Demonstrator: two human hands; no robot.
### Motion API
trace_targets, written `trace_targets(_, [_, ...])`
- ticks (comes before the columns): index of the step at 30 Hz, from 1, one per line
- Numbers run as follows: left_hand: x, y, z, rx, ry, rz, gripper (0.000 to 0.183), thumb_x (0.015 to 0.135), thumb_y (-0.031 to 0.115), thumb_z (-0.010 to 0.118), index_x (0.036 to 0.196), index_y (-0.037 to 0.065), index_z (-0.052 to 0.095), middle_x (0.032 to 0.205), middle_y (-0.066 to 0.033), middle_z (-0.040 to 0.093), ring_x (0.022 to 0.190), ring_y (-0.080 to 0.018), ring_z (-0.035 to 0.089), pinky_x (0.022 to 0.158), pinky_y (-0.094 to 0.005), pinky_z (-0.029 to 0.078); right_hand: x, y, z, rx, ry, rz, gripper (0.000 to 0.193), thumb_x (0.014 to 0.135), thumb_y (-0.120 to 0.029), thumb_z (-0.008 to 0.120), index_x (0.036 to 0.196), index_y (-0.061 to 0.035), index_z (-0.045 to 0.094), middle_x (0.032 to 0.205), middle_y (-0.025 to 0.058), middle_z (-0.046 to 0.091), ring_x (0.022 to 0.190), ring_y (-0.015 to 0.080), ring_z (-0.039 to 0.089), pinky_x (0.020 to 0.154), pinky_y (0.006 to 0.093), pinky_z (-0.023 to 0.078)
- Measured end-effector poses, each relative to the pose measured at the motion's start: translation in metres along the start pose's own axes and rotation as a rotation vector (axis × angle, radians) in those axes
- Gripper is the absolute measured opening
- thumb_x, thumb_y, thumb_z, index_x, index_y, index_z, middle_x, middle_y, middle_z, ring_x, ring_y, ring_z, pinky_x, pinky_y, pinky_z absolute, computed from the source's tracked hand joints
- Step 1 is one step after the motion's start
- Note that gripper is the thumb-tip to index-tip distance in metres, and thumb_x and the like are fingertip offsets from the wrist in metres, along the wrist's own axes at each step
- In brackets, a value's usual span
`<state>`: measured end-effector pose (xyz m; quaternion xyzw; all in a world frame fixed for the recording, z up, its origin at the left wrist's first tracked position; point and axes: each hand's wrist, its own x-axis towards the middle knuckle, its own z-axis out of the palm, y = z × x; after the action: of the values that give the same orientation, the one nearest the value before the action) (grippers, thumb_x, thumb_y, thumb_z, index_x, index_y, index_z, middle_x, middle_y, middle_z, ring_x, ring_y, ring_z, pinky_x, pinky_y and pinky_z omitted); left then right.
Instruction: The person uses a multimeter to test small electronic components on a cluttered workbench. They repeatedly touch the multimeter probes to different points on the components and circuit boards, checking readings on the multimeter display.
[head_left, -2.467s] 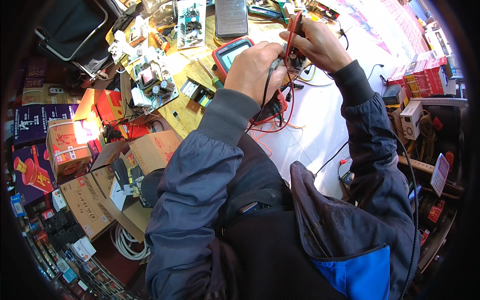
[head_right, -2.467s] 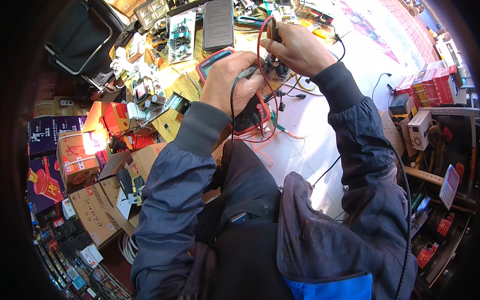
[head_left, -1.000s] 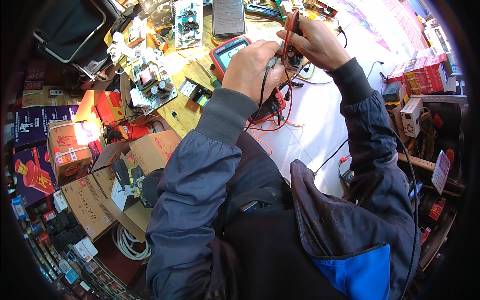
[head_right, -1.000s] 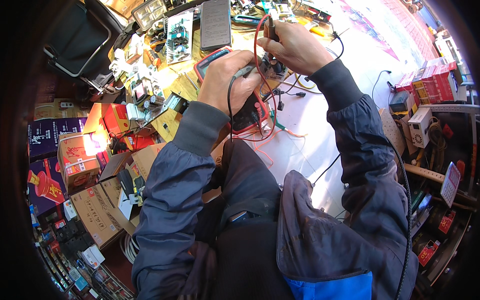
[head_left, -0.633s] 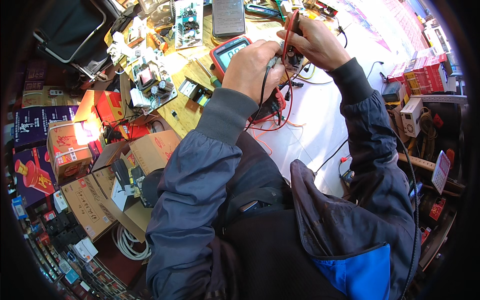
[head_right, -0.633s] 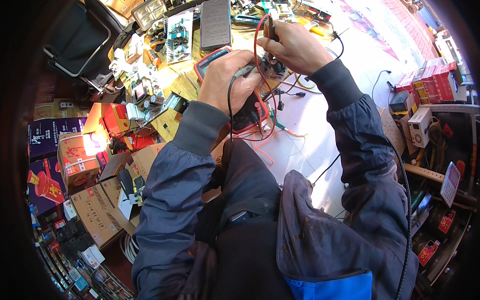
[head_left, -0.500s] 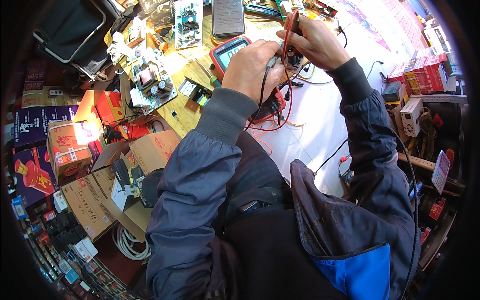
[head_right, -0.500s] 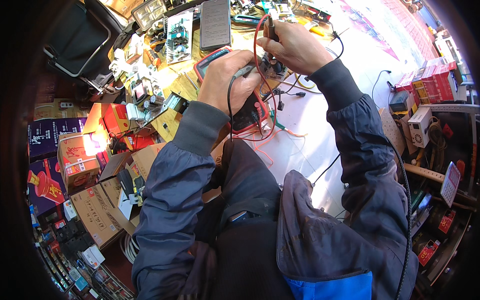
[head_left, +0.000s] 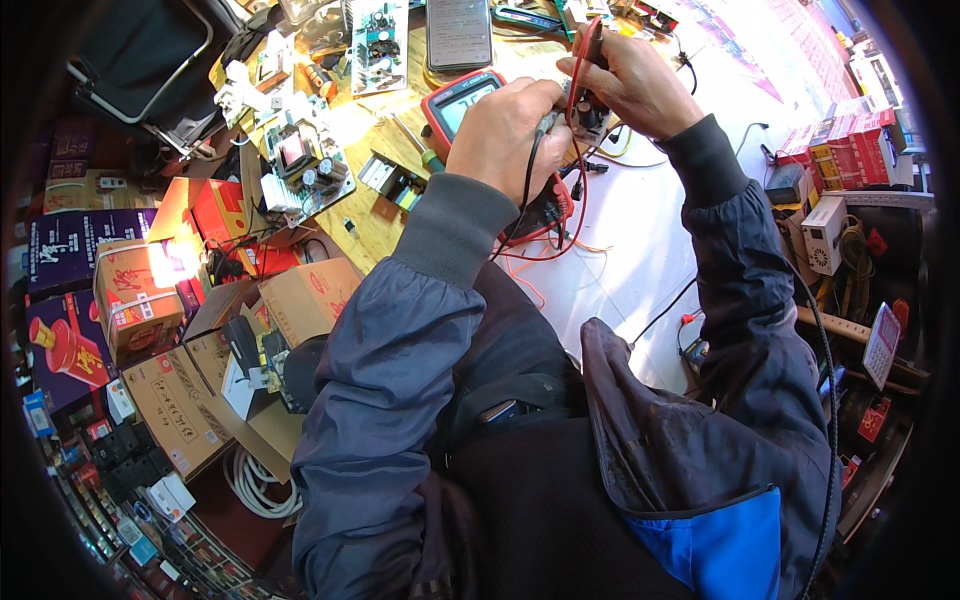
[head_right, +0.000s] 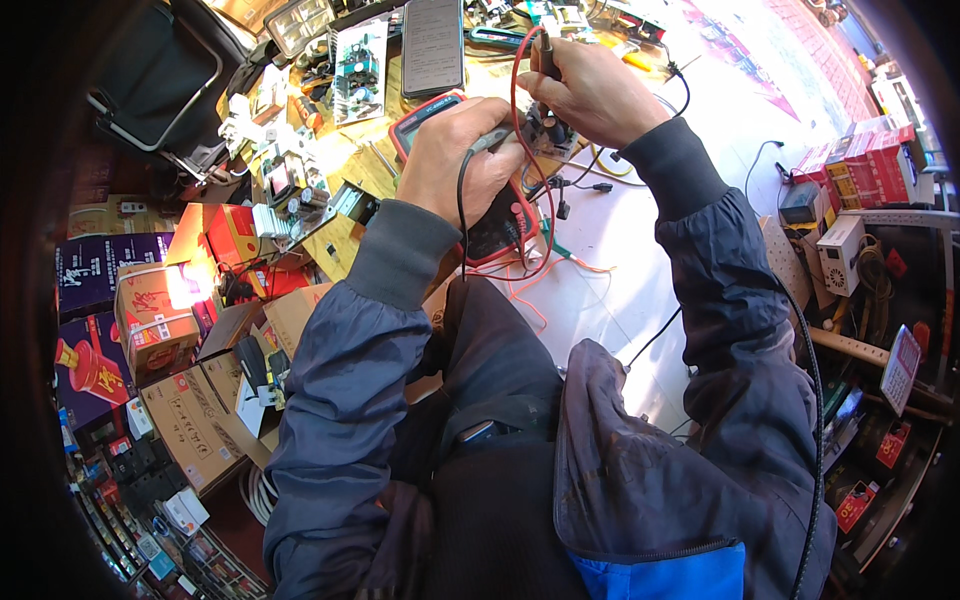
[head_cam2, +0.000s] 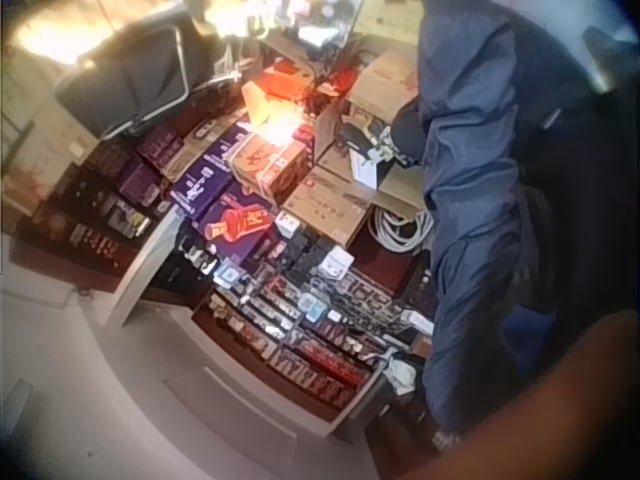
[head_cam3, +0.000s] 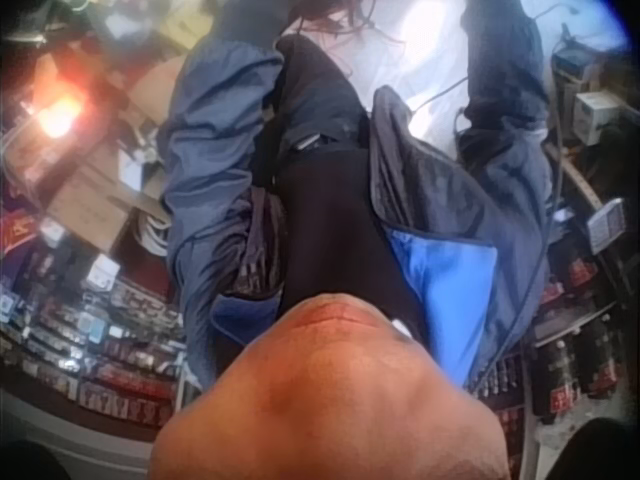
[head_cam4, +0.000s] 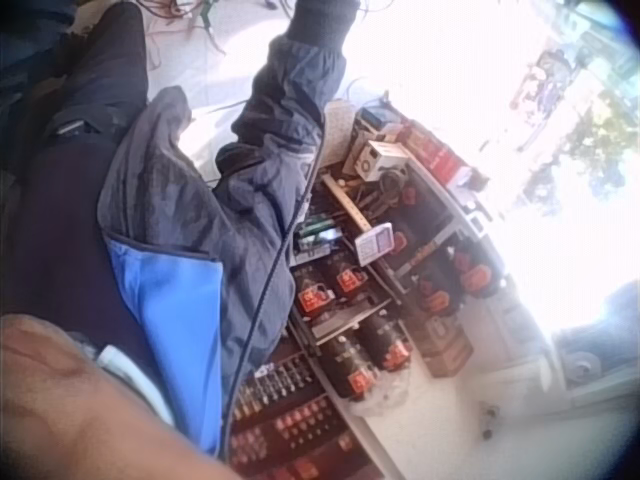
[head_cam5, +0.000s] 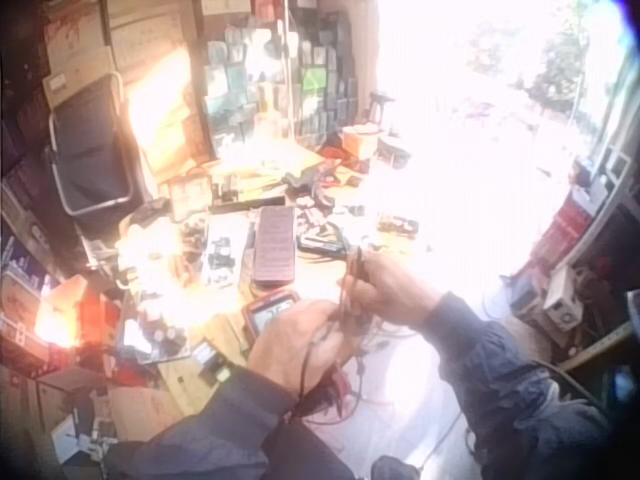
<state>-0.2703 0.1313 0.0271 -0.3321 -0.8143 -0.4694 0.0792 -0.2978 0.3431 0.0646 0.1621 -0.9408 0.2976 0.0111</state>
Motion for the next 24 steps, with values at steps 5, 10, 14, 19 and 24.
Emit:
trace_targets(5, [-0.0005,-0.0011,0.0007,-0.004,-0.003,-0.001,0.023,0.087,0.011,0.069,0.104,-0.004,0.067,0.098,-0.0236,0.069,0.093,-0.0439,0.068,0.084,-0.0487,0.056,0.0002,0.0008,0.0002,0.006,-0.007,-0.01,0.039,0.105,-0.035,0.064,0.1,0.0043,0.067,0.075,0.0228,0.067,0.071,0.0394,0.069,0.068,0.0492,0.052])
trace_targets(10, [-0.0005,-0.001,0.0004,0.018,-0.015,-0.021,0.024,0.087,0.011,0.07,0.105,-0.004,0.068,0.099,-0.0232,0.069,0.093,-0.0432,0.069,0.084,-0.0476,0.056,0.0006,0.0018,0.0002,-0.004,-0.009,-0.021,0.039,0.105,-0.034,0.064,0.1,0.0042,0.067,0.075,0.0231,0.067,0.071,0.0401,0.068,0.068,0.0495,0.052])
trace_targets(14, [-0.0002,0.0,0.0002,0.016,-0.012,-0.02,0.024,0.086,0.011,0.07,0.106,-0.003,0.068,0.099,-0.023,0.07,0.092,-0.0431,0.069,0.084,-0.0474,0.056,0.0005,0.0007,0.0002,-0.003,0.0,-0.024,0.038,0.105,-0.034,0.064,0.1,0.004,0.067,0.075,0.023,0.067,0.072,0.0406,0.068,0.068,0.0494,0.052])
trace_targets(19, [0.0,0.0007,0.0001,0.005,-0.014,-0.028,0.022,0.086,0.011,0.07,0.104,-0.003,0.068,0.098,-0.0229,0.069,0.092,-0.043,0.068,0.084,-0.0476,0.056,-0.0004,-0.0007,-0.0022,0.003,-0.012,-0.013,0.038,0.105,-0.034,0.064,0.101,0.0038,0.067,0.075,0.0225,0.067,0.072,0.0402,0.068,0.068,0.0492,0.051])
trace_targets(24, [-0.0003,0.0011,0.0015,0.008,0.035,-0.004,0.021,0.086,0.01,0.067,0.102,-0.003,0.07,0.092,-0.0205,0.07,0.086,-0.0374,0.069,0.08,-0.0407,0.055,-0.0004,-0.0003,-0.0014,0.014,-0.004,0.001,0.038,0.105,-0.034,0.064,0.099,0.0038,0.067,0.075,0.0222,0.066,0.071,0.04,0.068,0.067,0.049,0.051])
